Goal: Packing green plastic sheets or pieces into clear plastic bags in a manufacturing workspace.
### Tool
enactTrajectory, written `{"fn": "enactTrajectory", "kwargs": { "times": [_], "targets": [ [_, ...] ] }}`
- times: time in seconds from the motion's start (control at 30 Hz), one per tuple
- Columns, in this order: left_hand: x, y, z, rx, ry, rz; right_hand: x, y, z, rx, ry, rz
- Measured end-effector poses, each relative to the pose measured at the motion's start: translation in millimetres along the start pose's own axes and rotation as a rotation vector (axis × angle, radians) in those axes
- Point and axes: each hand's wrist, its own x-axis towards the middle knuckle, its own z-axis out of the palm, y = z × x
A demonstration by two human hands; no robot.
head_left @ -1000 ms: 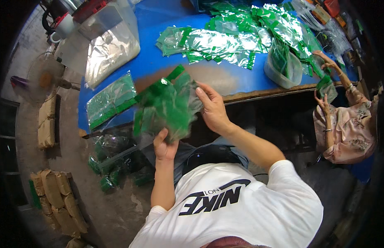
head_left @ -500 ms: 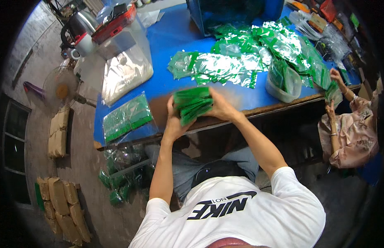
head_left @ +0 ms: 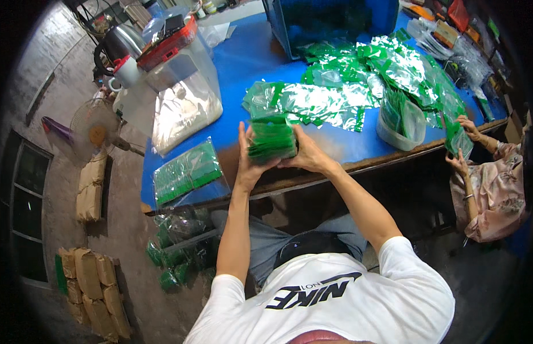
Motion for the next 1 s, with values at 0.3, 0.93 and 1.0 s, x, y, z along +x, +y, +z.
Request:
{"fn": "enactTrajectory", "kwargs": {
  "times": [0.3, 0.93, 1.0],
  "targets": [
    [-5, -5, 4, 0.124, 0.075, -0.044, 3, 4, -6, -0.123, -0.080, -0.030],
    [-20, 7, -12, 0.293, -0.016, -0.195, 51, -79, -44, -0.625, -0.128, -0.435],
    [-20, 8, -12, 0.246, 0.003, -0.263, 50, -68, -60, -0.434, -0.152, -0.220]
  ]
}}
